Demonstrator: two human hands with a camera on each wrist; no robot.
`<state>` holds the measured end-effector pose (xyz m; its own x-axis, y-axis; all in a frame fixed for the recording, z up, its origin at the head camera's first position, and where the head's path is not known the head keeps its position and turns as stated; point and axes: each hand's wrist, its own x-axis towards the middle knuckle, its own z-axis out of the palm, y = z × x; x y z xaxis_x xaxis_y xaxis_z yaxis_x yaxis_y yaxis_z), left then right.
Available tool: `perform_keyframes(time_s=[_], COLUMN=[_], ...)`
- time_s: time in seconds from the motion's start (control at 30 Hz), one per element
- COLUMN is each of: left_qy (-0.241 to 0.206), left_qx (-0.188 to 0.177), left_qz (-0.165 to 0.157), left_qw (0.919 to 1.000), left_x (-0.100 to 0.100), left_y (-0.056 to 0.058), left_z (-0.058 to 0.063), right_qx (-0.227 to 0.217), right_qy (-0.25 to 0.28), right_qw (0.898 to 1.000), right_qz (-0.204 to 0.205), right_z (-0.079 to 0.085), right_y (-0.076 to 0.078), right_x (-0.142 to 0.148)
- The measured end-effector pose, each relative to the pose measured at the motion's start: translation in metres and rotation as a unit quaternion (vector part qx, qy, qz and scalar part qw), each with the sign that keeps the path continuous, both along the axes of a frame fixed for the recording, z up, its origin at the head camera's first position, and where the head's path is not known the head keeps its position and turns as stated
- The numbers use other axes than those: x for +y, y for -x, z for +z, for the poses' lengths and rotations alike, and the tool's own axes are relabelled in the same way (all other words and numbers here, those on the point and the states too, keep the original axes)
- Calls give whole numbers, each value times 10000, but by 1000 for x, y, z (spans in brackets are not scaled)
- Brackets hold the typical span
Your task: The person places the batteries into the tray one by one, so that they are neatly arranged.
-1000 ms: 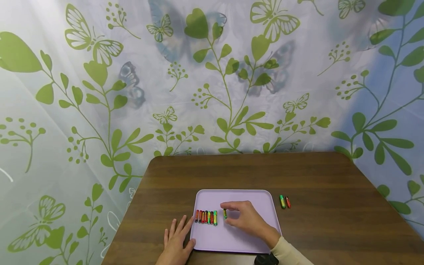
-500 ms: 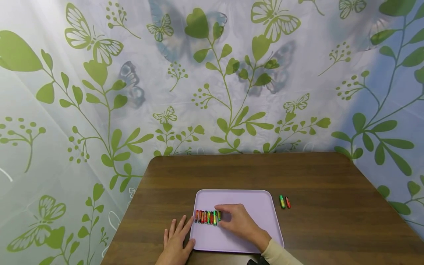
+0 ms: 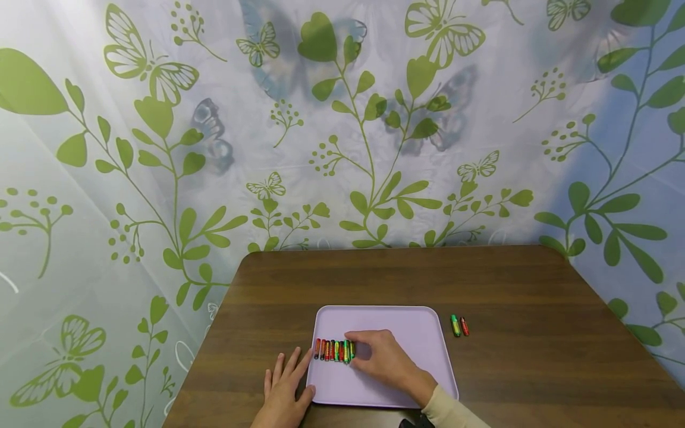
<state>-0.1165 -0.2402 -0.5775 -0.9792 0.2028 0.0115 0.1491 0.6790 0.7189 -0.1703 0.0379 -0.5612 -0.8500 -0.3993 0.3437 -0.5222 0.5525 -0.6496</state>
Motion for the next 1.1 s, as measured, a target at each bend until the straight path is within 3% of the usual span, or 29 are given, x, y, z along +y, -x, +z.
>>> perform_keyframes(time_s=[0.3, 0.57, 0.8, 0.93, 1.1], left_qy=[-14, 8, 58, -17, -34], left_qx=[16, 23, -55, 96, 77], left_qz=[-7, -19, -11, -88, -91], left_qw=[10000, 10000, 10000, 9999, 9999], left_x=[0, 0, 0, 0, 0], left_y=[1, 2, 2, 1, 1], left_z=[-1, -2, -3, -3, -2], right_qx=[-138, -245, -160, 4, -160], right_qy=[-76, -178, -236, -349, -451], right_qw=[9999, 9995, 9996, 9994, 9987], right_qz=[54, -4, -13, -28, -154], right_z=[12, 27, 32, 35, 37], right_y=[2, 8, 10, 11, 10], right_x=[30, 74, 117, 138, 162])
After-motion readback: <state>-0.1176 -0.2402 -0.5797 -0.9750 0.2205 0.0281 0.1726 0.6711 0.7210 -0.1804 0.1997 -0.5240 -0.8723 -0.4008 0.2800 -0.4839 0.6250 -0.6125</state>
